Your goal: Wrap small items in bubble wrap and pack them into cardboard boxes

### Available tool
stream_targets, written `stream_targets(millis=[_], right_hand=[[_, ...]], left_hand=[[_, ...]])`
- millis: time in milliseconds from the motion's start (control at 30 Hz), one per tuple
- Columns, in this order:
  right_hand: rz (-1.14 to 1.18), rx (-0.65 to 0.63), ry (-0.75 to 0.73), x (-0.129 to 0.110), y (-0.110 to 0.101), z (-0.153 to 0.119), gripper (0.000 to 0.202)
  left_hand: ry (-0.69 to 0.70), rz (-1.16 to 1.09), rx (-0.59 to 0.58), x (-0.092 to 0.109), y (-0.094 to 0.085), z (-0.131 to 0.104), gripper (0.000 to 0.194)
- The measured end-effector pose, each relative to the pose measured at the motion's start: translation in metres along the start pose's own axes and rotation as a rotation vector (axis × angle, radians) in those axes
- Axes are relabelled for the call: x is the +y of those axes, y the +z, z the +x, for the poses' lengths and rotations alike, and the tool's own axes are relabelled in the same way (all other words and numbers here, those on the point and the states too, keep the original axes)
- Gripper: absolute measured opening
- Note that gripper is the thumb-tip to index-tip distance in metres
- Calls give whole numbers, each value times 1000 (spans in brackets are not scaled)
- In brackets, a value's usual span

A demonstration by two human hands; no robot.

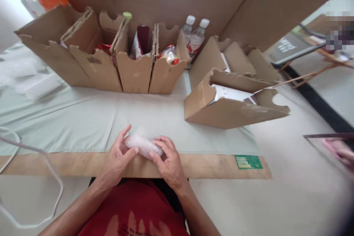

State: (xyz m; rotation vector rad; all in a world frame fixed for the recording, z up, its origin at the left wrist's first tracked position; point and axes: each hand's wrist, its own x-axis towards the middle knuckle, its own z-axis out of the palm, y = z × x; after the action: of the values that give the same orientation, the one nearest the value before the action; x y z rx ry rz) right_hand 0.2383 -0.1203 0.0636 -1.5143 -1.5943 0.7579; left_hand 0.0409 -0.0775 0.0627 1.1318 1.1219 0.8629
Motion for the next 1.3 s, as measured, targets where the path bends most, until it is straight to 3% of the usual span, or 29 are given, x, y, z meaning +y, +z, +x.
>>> stream_targets(millis=[133,233,333,433,567,700,767,800,867,967,1033,1167,1300], right_hand=[[398,12,167,2,-13,-13,73],[661,-38,307,5,-26,-17,56],[675,45,364,11,-49,-22,42],[564,93,326,13,-95,-28,40],[353,281,186,1,-182,-20,34],[324,552,-6,-16,-259,33,30],[354,548,-18,-19,-281,70,33],[356,487,4,-18,-287,87,35],[291,317,89,-16,-292,119,38],[-48,81,199,-16,-290,152,32],[-294,14,210,-23,-285,169,21],[-764,-40,70,-48,-263,198,18],[-1058,-193,202,-66,-226,221,7]], left_hand=[[70,34,-92,6,11,2,74],[181,65,-136,10,24,5,68],[361,123,-138,26,44,12,61],[604,307,-103,59,76,26,55],[941,525,-75,102,133,66,52],[1023,616,-64,116,176,108,45],[1022,661,-41,113,186,118,37],[1020,680,-28,111,188,119,36],[1007,702,5,104,190,119,41],[982,700,54,94,191,114,64],[972,686,61,90,192,112,74],[933,642,21,86,194,114,80],[905,562,-21,83,196,116,84]])
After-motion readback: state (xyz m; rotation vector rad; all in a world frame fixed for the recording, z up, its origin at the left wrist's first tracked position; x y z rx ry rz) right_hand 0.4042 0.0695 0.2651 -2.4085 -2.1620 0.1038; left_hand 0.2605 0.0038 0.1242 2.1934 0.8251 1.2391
